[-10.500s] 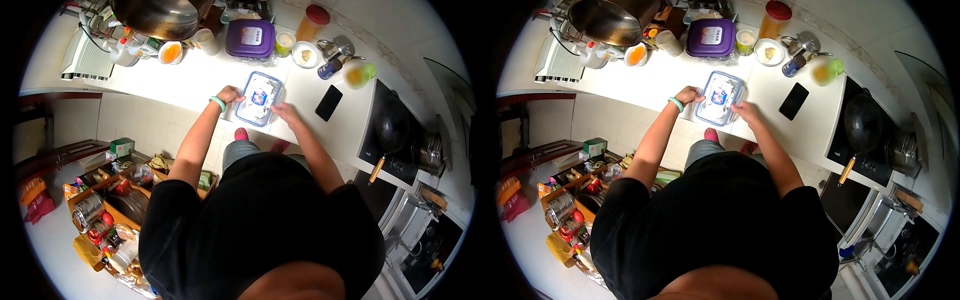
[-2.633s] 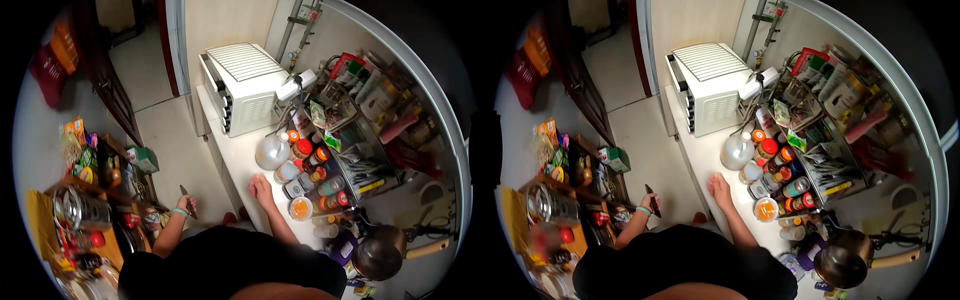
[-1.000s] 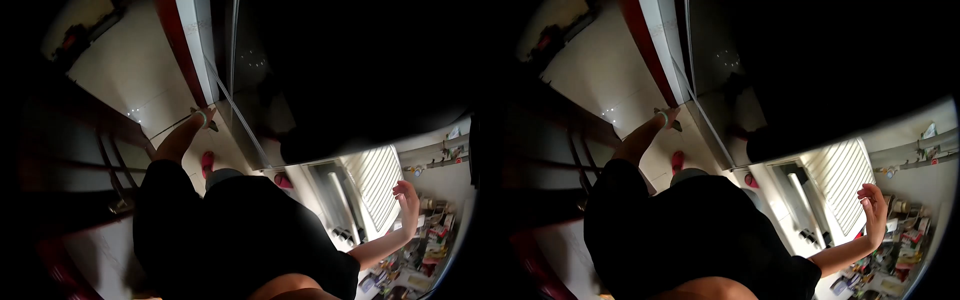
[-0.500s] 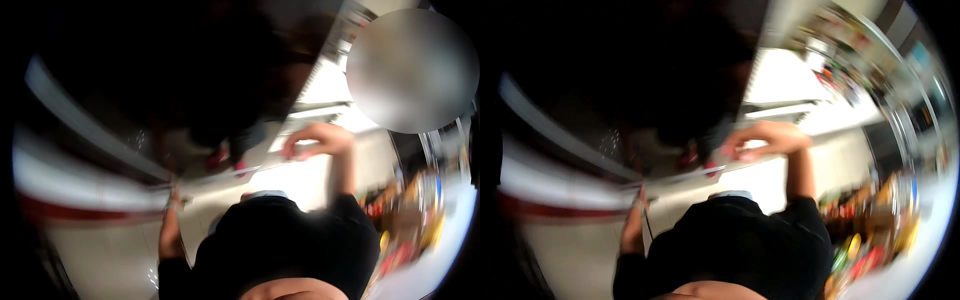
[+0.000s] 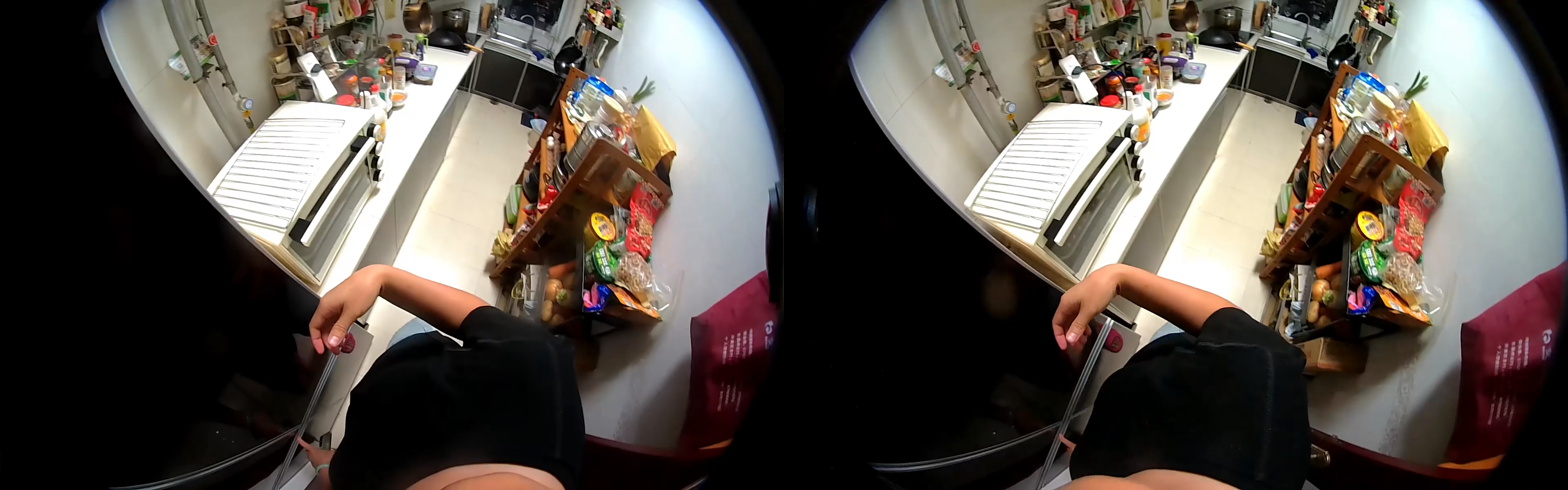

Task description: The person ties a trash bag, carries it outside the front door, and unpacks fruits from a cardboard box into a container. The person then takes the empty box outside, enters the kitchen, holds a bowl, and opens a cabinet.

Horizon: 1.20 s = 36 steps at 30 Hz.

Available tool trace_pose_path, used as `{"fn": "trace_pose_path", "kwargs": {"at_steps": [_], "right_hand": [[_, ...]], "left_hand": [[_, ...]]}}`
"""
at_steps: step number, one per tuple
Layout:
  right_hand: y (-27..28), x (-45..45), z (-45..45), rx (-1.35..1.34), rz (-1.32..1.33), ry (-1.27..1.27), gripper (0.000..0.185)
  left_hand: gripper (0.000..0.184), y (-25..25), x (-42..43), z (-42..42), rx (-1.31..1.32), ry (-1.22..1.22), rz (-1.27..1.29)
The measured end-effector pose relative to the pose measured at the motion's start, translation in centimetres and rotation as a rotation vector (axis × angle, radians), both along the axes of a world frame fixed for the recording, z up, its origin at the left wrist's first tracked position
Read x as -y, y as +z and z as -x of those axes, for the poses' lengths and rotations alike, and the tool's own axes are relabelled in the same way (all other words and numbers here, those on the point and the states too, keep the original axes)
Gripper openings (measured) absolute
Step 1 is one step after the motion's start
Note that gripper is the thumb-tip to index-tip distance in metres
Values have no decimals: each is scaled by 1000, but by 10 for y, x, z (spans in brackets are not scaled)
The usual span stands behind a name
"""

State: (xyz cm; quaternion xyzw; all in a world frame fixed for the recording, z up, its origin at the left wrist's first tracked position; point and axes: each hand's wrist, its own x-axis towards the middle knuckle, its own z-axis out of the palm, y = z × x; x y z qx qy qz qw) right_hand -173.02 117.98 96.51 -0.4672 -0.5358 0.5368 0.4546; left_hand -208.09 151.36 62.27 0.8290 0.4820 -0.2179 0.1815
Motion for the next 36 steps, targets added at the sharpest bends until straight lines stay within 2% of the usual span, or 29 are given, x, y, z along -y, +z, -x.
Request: {"fn": "trace_pose_path", "kwargs": {"at_steps": [9, 12, 16, 22, 28, 32, 34, 36], "right_hand": [[-27, -8, 44, -115, 70, -278, 37], [-26, -26, 72, -78, 48, -237, 37], [-33, -43, 91, -32, 87, -208, 40], [-26, -51, 108, -70, 131, -220, 41], [-13, -74, 116, -56, 111, -145, 38], [-11, -107, 127, -17, -25, -22, 35], [-6, -134, 137, -108, -63, -144, 25], [8, -158, 159, -92, -155, -132, 22]], "left_hand": [[113, -20, -41, 6, -54, -59, 138], [110, -8, -31, 3, 53, -134, 156], [108, -7, -36, 11, 65, -160, 176], [104, -77, -62, 30, 257, -164, 221], [96, -45, -36, 43, 118, -244, 264], [91, -26, -21, 72, 74, -283, 295], [88, -13, -14, 98, 60, -283, 297], [85, -1, 5, 125, 54, -278, 309]]}}
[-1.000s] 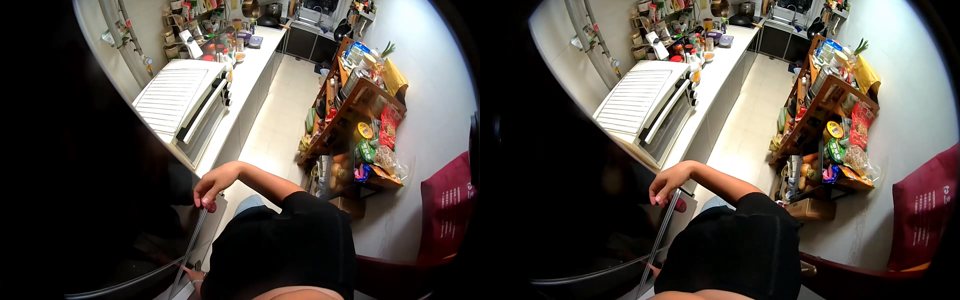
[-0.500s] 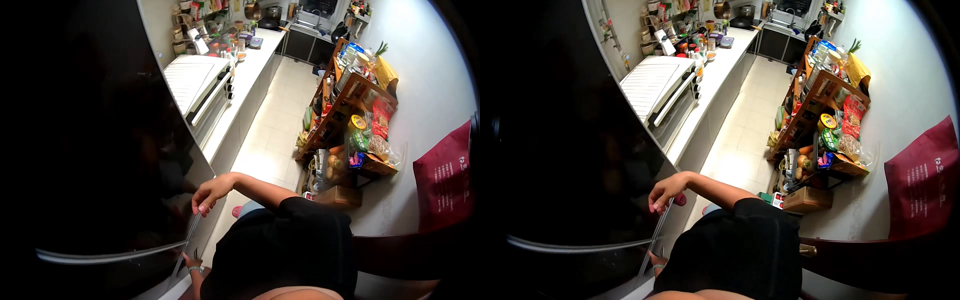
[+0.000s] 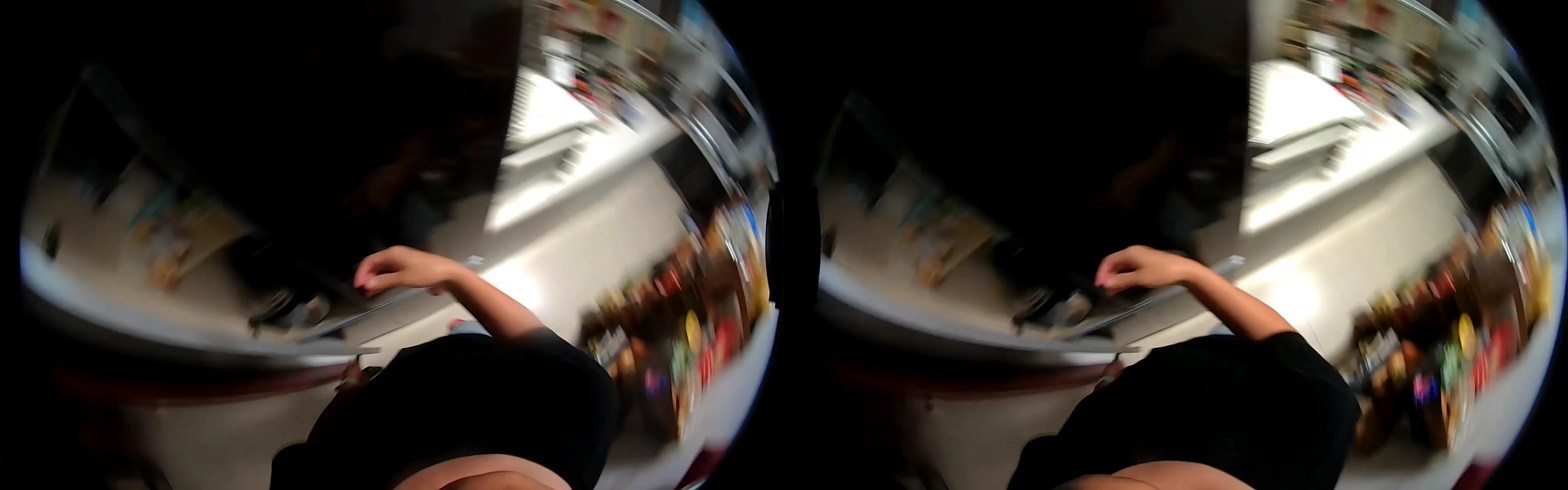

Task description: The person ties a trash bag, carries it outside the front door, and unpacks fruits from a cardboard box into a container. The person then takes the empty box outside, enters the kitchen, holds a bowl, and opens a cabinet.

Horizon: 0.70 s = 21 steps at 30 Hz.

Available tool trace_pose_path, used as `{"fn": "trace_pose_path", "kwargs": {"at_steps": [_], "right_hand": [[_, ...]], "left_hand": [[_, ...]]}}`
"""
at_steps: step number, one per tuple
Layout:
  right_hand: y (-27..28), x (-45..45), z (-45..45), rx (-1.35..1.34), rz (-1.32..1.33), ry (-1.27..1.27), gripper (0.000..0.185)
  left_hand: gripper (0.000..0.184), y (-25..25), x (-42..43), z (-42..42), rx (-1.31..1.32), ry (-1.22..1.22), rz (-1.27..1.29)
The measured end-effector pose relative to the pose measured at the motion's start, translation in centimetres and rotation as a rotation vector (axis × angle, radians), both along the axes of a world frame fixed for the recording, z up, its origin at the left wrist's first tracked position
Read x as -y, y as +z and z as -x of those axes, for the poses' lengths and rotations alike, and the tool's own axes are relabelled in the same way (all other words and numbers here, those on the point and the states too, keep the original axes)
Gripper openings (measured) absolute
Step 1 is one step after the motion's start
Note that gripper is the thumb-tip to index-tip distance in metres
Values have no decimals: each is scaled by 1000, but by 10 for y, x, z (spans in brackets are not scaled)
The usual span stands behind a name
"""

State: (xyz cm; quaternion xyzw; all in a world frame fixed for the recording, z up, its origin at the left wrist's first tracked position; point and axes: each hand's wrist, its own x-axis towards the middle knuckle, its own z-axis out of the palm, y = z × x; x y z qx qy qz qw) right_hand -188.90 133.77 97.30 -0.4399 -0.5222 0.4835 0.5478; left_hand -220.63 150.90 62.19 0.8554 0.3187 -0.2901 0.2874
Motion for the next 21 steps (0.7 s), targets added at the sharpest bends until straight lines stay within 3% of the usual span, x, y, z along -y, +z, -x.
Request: {"fn": "trace_pose_path", "kwargs": {"at_steps": [5, 10, 13, 15, 16, 17, 20, 21], "right_hand": [[26, -70, 59, 141, -109, 42, 17], [64, -137, 103, 402, -528, -157, 26], [77, -206, 122, 307, -468, -161, 34], [85, -258, 130, 539, -531, -279, 45], [87, -283, 132, 456, -476, -189, 49], [89, -311, 136, 552, -547, -259, 51], [102, -381, 147, 454, -315, -218, 53], [109, -390, 168, 485, -338, -169, 53]], "left_hand": [[82, 10, 30, 11, -76, 49, -28], [82, 11, 36, -3, -238, 42, -109], [83, 10, 38, -8, -328, 17, -159], [83, 9, 38, -13, -354, 16, -180], [84, 7, 38, -14, -365, 19, -191], [84, 5, 38, -15, -373, 24, -203], [86, -5, 38, -23, -369, 72, -219], [86, -23, 66, 26, -334, 123, -217]]}}
